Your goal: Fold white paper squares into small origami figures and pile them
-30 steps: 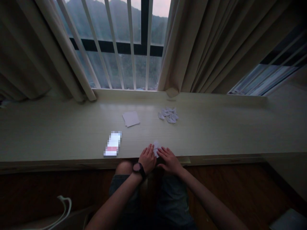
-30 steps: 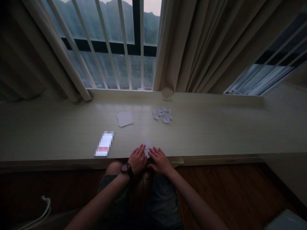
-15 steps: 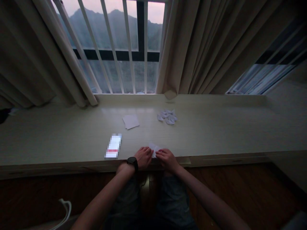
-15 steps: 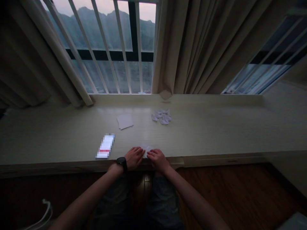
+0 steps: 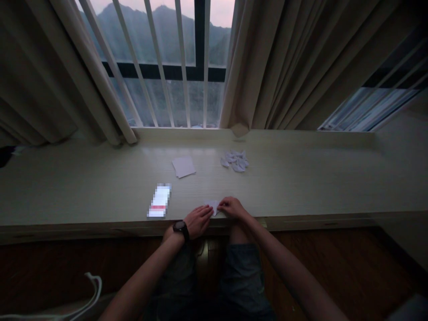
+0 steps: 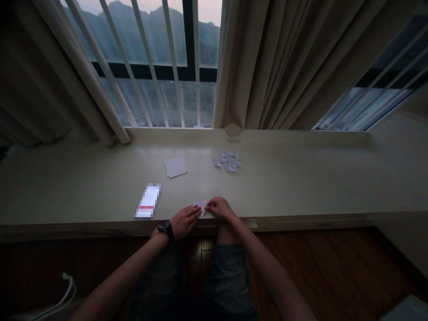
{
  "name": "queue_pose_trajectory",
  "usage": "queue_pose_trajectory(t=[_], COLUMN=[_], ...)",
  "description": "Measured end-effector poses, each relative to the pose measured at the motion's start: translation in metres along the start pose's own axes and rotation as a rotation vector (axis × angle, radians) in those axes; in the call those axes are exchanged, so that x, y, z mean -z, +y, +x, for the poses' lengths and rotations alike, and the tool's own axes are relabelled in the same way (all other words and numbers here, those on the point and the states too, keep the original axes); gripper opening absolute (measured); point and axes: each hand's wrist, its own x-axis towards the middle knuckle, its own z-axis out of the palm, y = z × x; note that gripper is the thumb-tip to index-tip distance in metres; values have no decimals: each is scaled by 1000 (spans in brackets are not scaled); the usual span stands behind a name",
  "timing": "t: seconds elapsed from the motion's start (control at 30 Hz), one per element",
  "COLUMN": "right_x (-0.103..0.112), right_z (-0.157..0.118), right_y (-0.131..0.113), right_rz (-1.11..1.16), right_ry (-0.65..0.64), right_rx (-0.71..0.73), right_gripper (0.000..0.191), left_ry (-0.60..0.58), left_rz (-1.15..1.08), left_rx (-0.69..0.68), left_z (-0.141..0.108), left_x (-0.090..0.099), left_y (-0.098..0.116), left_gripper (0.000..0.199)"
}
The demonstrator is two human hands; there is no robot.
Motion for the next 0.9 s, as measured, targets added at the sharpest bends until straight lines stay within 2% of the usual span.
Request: queue_pose_trajectory(t=[0.17, 0.33, 0.63, 0.9], right_x=[-3, -1, -9, -9], right_z=[8, 11, 10, 7], right_y=[-2, -3, -18, -20], right_rz=[-83, -86, -259, -271], right_ry=[38, -1, 73, 71], right_rx=[-120, -126, -178, -160], right_gripper=[19, 17, 12, 14], left_ry=[20, 28, 17, -2], left_rz=[-3, -21, -27, -29], left_rx=[17, 29, 65, 68], left_z=[-2, -3, -3, -1], left_x=[-2, -4, -2, 2], left_y=[5, 6, 10, 13], left_gripper=[47, 48, 55, 58])
